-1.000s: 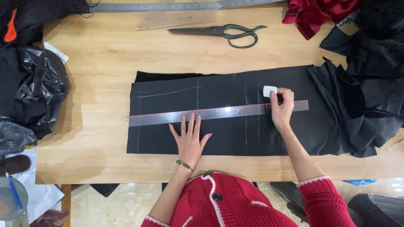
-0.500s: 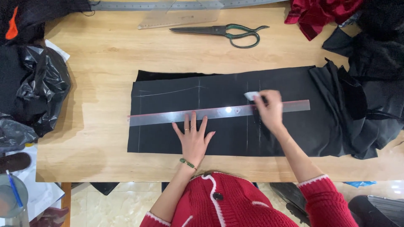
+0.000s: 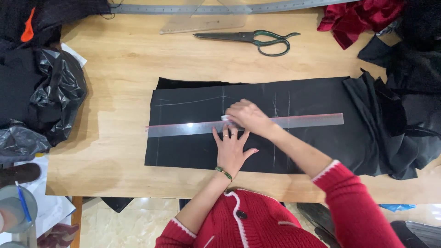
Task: Measuring and marking black fabric with chalk and a ruler, tracing a pattern, and cutting the fabric with scissors on a workbench.
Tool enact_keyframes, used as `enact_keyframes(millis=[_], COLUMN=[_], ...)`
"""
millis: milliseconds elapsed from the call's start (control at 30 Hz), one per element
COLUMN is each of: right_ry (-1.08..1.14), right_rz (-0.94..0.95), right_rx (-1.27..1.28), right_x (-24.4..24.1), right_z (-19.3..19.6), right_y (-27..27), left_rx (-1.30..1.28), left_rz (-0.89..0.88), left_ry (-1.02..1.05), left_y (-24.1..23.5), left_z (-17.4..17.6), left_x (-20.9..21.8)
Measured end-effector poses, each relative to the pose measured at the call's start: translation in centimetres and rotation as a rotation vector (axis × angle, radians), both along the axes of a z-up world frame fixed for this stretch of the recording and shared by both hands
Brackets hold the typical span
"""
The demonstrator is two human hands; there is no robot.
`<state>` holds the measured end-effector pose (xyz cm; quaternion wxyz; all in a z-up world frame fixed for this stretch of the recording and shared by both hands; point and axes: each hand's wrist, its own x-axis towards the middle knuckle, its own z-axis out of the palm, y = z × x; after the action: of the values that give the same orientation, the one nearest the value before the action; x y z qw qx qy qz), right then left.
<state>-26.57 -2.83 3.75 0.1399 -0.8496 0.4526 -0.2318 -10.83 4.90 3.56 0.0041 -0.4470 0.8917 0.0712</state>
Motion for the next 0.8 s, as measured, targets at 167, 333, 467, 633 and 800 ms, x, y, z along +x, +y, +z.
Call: enact_keyframes(millis=[167, 333, 467, 633, 800], right_ry=[0.245, 0.715, 0.563, 0.193, -0.022], right_rz=[-0.02, -0.24, -0.417, -0.57, -0.602], right_rx=[-0.005, 0.02, 0.139, 0.235, 0.293], right_x=[-8.9, -20.1, -22.6, -17.5, -15.0], right_z=[2.6, 3.6, 6.3, 7.2, 4.0], right_y=[3.4, 8.0, 11.0, 14.0, 16.2], left_rx=[0.083, 0.161, 0.003, -0.098, -0.027], left_rz=[-0.014, -0.03, -0.022, -0.028, 0.041], left_ry=[-0.028, -0.052, 0.023, 0.182, 0.219], left_y=[-0.3, -0.5, -0.6, -2.9, -6.1], left_z=[0.0, 1.4, 0.5, -1.6, -3.7], left_x=[-0.1, -0.2, -0.2, 0.5, 1.3])
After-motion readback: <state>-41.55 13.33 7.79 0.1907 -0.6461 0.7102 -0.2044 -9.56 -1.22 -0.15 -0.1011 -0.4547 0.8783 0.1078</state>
